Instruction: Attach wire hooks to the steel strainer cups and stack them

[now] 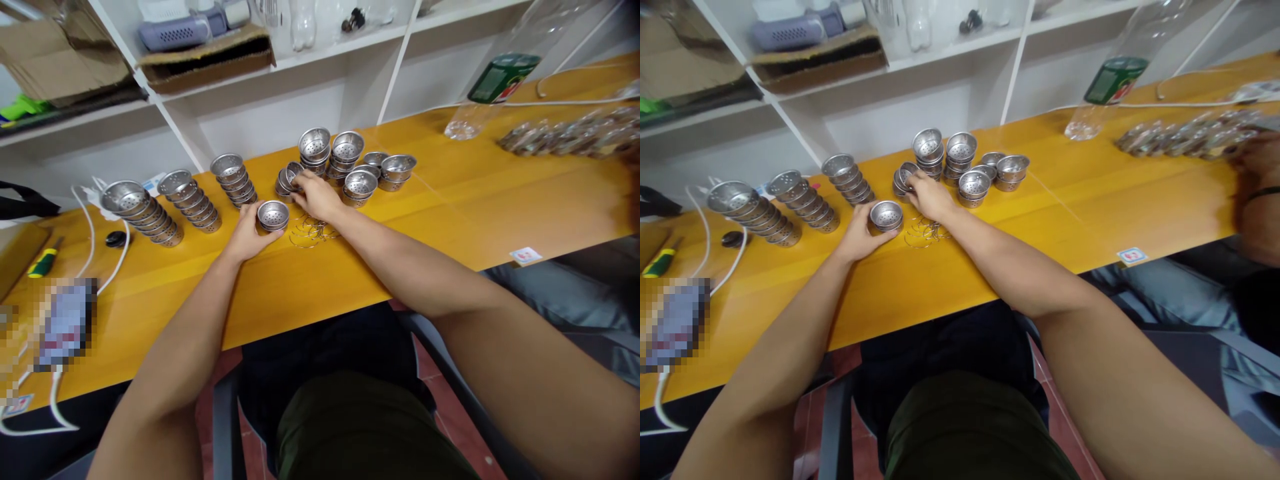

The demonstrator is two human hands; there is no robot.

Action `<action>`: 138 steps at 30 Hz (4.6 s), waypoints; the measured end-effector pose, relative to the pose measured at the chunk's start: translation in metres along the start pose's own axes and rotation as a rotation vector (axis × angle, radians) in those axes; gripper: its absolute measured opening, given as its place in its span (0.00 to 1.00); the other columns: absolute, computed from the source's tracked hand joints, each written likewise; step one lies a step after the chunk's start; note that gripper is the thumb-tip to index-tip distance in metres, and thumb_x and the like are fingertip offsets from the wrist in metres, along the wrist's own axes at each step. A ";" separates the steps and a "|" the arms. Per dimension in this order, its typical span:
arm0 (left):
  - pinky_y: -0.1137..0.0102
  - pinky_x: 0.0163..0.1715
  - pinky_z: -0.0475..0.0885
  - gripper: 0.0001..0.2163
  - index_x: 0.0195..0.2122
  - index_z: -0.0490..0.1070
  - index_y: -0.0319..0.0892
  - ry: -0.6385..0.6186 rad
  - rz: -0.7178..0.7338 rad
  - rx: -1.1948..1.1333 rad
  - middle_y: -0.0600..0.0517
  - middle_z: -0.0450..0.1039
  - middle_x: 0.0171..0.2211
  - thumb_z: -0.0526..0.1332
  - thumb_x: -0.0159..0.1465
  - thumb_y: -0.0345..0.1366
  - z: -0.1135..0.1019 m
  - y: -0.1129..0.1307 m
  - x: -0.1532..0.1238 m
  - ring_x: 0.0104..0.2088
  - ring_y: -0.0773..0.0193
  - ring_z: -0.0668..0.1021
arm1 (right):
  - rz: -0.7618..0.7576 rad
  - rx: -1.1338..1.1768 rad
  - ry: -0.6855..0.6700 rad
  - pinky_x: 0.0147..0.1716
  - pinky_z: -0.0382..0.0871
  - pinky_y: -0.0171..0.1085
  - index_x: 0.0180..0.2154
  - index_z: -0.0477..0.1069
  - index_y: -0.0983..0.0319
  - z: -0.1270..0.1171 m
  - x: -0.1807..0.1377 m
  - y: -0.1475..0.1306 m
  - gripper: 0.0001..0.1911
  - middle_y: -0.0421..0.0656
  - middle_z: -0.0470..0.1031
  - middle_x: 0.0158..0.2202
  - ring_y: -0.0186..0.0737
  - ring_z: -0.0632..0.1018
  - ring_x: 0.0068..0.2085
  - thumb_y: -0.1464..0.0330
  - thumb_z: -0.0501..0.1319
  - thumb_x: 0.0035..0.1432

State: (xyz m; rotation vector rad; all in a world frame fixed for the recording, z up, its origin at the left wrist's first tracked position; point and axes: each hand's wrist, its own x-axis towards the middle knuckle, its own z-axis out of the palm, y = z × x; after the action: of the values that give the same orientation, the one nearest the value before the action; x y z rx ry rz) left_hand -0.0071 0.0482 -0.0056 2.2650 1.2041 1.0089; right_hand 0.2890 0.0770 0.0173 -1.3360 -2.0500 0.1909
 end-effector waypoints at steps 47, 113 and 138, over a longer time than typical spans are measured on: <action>0.44 0.74 0.85 0.49 0.75 0.76 0.51 0.247 0.391 -0.076 0.41 0.84 0.67 0.84 0.64 0.74 -0.037 0.056 -0.009 0.67 0.39 0.89 | -0.216 1.067 -0.038 0.27 0.72 0.32 0.57 0.77 0.59 -0.029 -0.041 -0.089 0.30 0.41 0.80 0.45 0.30 0.73 0.30 0.40 0.74 0.81; 0.41 0.70 0.88 0.44 0.69 0.79 0.49 0.178 0.276 -0.078 0.39 0.89 0.63 0.81 0.65 0.75 -0.071 0.032 -0.004 0.63 0.39 0.92 | -0.292 0.312 -0.039 0.69 0.84 0.63 0.71 0.83 0.60 -0.040 -0.030 -0.026 0.33 0.59 0.86 0.67 0.62 0.87 0.63 0.45 0.74 0.80; 0.38 0.70 0.87 0.44 0.68 0.86 0.44 -0.268 -0.022 0.010 0.37 0.91 0.66 0.88 0.57 0.65 -0.090 0.042 -0.010 0.62 0.34 0.92 | -0.276 0.438 -0.074 0.58 0.82 0.53 0.66 0.89 0.65 -0.005 -0.027 -0.059 0.35 0.55 0.89 0.53 0.56 0.86 0.53 0.44 0.79 0.74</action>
State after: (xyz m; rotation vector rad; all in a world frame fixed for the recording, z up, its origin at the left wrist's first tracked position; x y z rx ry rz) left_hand -0.0541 0.0162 0.0760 2.3005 1.1181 0.6660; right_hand 0.2540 0.0249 0.0362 -0.7828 -2.0731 0.5371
